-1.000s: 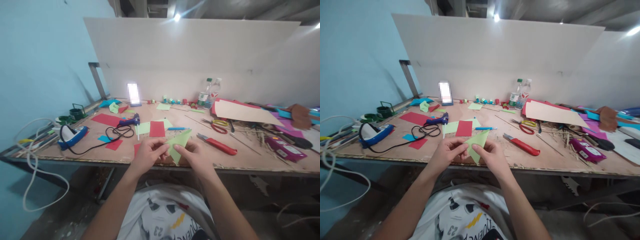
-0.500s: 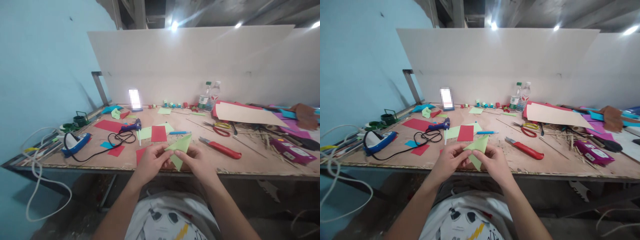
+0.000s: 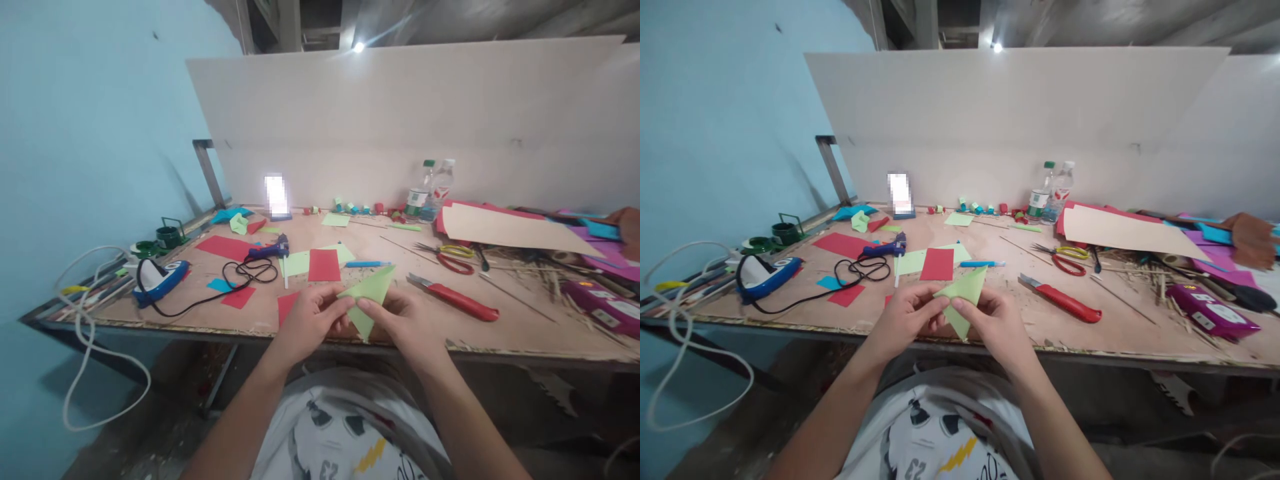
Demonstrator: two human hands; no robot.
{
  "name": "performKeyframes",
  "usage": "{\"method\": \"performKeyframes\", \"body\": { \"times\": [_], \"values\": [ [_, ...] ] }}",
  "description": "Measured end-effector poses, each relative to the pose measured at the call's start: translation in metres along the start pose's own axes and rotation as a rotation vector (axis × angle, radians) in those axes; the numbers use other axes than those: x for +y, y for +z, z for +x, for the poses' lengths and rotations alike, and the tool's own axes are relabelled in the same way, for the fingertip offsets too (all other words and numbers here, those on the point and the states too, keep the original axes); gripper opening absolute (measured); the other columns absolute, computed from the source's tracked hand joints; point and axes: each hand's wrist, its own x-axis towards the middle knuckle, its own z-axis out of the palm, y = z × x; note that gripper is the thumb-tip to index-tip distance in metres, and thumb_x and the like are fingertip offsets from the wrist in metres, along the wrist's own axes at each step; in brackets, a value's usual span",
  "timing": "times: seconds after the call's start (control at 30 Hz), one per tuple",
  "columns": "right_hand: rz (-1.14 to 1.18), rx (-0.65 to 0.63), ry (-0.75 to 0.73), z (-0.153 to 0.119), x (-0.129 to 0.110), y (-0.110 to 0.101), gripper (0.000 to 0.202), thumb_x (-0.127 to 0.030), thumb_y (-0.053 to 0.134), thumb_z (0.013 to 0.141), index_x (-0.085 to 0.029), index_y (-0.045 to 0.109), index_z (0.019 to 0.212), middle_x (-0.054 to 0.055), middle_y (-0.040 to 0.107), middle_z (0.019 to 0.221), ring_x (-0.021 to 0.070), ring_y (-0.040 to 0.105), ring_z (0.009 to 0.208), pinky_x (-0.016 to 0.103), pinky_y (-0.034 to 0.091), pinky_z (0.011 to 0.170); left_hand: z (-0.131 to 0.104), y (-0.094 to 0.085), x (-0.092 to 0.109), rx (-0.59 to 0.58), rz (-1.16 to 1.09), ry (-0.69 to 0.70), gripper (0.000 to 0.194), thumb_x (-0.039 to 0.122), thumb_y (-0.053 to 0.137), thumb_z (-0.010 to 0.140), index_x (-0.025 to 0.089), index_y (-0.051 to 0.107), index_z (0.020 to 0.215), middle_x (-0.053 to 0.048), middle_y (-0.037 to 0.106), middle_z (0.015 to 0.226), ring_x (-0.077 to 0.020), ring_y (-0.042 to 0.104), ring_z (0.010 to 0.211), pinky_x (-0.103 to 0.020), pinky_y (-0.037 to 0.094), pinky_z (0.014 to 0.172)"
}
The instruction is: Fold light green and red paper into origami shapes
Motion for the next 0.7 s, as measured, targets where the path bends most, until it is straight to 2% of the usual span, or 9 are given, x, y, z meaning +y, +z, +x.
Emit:
{"method": "performKeyframes", "body": {
  "times": [0.13,0.3,0.47,0.7],
  "values": [
    [0.002,0.002,-0.03,0.0,-0.001,0.001,0.029,-0.046,0.083,0.081,-0.017,0.081,0.087,0.007,0.081,0.084,0.0229,0.072,0.076,0.03,0.055,0.064,0.0,0.001,0.001,0.013,0.037,0.011,0.027,0.041,0.064,0.095,0.015,0.069,0.089,0.003,0.06,0.064,-0.0098,0.053,0.057,-0.019,0.044,0.056],
    [0.016,0.009,-0.054,0.001,0.0,-0.001,0.028,-0.044,0.085,0.079,-0.018,0.082,0.088,0.006,0.082,0.087,0.023,0.073,0.079,0.032,0.058,0.073,-0.003,0.006,0.001,0.041,0.119,0.054,0.03,0.044,0.062,0.097,0.016,0.065,0.086,0.003,0.059,0.066,-0.0112,0.055,0.061,-0.021,0.044,0.059],
    [0.05,-0.007,-0.037,-0.002,0.002,-0.003,0.031,-0.046,0.084,0.081,-0.017,0.082,0.09,0.007,0.082,0.085,0.0223,0.074,0.074,0.031,0.059,0.067,-0.005,0.007,0.006,0.048,0.227,0.095,0.032,0.046,0.056,0.101,0.018,0.063,0.088,0.004,0.054,0.067,-0.0119,0.053,0.062,-0.022,0.04,0.057],
    [0.074,-0.055,-0.03,0.0,0.001,-0.002,0.034,-0.049,0.085,0.079,-0.018,0.084,0.092,0.006,0.081,0.084,0.0203,0.073,0.073,0.031,0.06,0.067,0.002,0.005,0.019,0.026,0.423,0.204,0.026,0.031,0.054,0.102,0.019,0.057,0.079,0.004,0.054,0.071,-0.0131,0.048,0.069,-0.027,0.033,0.066]
  ]
}}
